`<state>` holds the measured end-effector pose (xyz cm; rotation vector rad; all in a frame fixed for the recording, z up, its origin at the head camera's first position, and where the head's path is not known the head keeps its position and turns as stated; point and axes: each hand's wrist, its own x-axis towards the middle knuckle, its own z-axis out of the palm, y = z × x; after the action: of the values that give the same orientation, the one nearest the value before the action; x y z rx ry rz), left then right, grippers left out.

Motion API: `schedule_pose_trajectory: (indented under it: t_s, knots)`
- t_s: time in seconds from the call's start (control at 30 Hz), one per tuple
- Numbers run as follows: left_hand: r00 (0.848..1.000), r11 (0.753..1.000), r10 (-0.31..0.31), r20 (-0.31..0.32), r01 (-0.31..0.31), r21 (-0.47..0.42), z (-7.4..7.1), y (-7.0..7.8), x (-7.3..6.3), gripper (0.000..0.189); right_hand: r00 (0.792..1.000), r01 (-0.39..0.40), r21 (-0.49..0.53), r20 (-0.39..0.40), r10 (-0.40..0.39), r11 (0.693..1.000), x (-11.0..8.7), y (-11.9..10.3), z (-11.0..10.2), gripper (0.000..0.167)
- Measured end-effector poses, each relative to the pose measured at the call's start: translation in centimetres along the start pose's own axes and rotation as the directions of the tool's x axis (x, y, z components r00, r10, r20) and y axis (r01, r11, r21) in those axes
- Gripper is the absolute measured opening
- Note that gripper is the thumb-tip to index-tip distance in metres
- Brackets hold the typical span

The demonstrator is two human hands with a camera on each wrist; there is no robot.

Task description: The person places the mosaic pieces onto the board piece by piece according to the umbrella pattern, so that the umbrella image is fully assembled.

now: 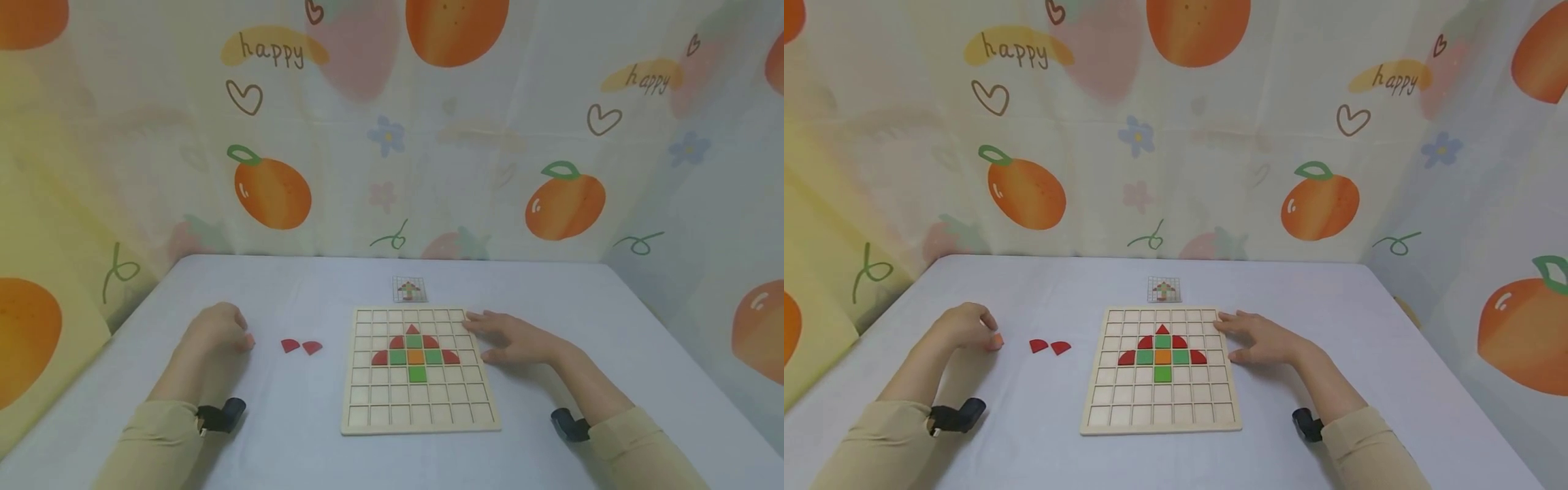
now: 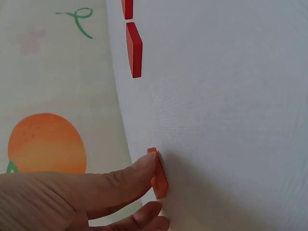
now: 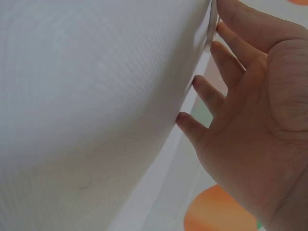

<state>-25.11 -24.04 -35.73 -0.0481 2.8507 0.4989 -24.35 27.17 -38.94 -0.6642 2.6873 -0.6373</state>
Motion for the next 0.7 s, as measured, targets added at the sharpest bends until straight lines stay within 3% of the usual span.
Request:
schedule_pose_trajectory:
  t_s: [0.17,0.53,0.7]
  knots:
    - [1.0,1.0,-0.004,0.004,0.004,-0.003,0.13,-0.03,0.12,0.022,1.0,-0.002,0.001,-0.001,0.002,1.0,0.02,0.18,-0.02,0.065]
    - [0.996,0.996,0.066,-0.06,-0.069,-0.059,0.65,-0.12,0.05,0.016,1.0,-0.002,-0.001,-0.001,0.002,1.0,0.06,0.1,-0.01,0.064]
    - [0.995,0.992,0.065,-0.076,-0.073,-0.103,0.98,0.27,0.26,0.015,1.0,0.01,-0.003,0.001,-0.01,1.0,-0.08,0.06,-0.16,0.065]
